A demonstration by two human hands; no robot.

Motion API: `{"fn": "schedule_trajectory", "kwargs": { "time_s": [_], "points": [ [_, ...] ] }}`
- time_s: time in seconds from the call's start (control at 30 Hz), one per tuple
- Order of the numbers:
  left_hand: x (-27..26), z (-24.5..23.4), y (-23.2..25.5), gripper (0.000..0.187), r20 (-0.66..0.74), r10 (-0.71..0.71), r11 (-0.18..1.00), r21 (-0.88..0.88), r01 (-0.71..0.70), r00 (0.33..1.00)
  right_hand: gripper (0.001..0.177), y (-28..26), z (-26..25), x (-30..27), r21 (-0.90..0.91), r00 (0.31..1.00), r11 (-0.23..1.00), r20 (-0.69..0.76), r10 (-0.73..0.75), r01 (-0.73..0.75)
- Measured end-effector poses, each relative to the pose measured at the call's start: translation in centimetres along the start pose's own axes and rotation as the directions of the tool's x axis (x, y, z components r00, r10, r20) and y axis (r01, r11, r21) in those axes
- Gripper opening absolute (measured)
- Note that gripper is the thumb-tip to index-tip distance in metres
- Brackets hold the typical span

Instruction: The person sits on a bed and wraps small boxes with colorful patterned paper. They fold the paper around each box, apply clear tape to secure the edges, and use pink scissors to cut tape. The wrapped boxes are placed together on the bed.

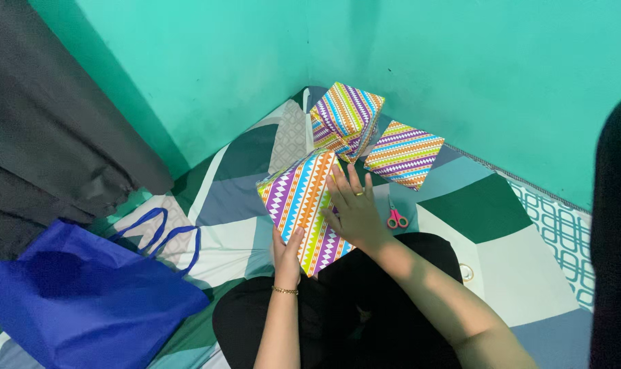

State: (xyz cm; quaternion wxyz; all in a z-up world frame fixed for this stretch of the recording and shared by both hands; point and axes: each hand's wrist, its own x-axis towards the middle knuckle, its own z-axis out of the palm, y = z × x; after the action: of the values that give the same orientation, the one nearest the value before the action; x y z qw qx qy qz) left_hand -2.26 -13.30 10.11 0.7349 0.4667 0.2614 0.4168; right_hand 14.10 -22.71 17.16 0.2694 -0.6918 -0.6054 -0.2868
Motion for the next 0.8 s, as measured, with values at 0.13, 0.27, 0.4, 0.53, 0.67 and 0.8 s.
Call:
{"fn": "schedule_trajectory", "kwargs": {
  "time_s": [0.13, 0.27, 0.4, 0.53, 0.67, 0.8],
  "points": [
    [1.2, 0.3, -0.4, 0.071, 0.003, 0.065, 0.997, -0.03, -0.065, 0.998, 0.073, -1.9, 1.3, -1.0, -0.011, 0.989, 1.0, 0.148, 0.01, -0.008],
    [2.0, -0.5, 0.0, 0.071, -0.008, 0.099, 0.988, -0.115, -0.1, 0.995, 0.072, -2.9, 1.5, -3.7, 0.199, 0.95, 0.974, 0.268, -0.162, 0.11],
    [2.2, -1.6, 0.5, 0.072, -0.038, 0.02, 1.0, -0.015, -0.02, 0.999, 0.072, -0.6, 1.9, -3.4, 0.11, 0.91, 0.993, 0.404, -0.091, 0.051],
    [2.1, -1.3, -0.3, 0.07, 0.009, -0.016, 0.999, 0.029, 0.015, 1.0, 0.074, 1.4, 2.6, -1.1, -0.007, 0.98, 1.0, 0.199, -0.025, 0.027],
    [2.2, -0.9, -1.4, 0.072, 0.016, -0.145, 0.973, 0.186, 0.139, 0.989, 0.074, 1.8, 2.9, 1.7, -0.05, 0.997, 0.999, 0.071, -0.003, 0.006],
    [2.2, -1.0, -2.9, 0.069, 0.084, -0.107, 0.994, 0.048, 0.103, 0.991, 0.075, -0.3, 3.9, 3.8, -0.016, 1.0, 1.0, 0.006, -0.022, 0.022]
  ]
}}
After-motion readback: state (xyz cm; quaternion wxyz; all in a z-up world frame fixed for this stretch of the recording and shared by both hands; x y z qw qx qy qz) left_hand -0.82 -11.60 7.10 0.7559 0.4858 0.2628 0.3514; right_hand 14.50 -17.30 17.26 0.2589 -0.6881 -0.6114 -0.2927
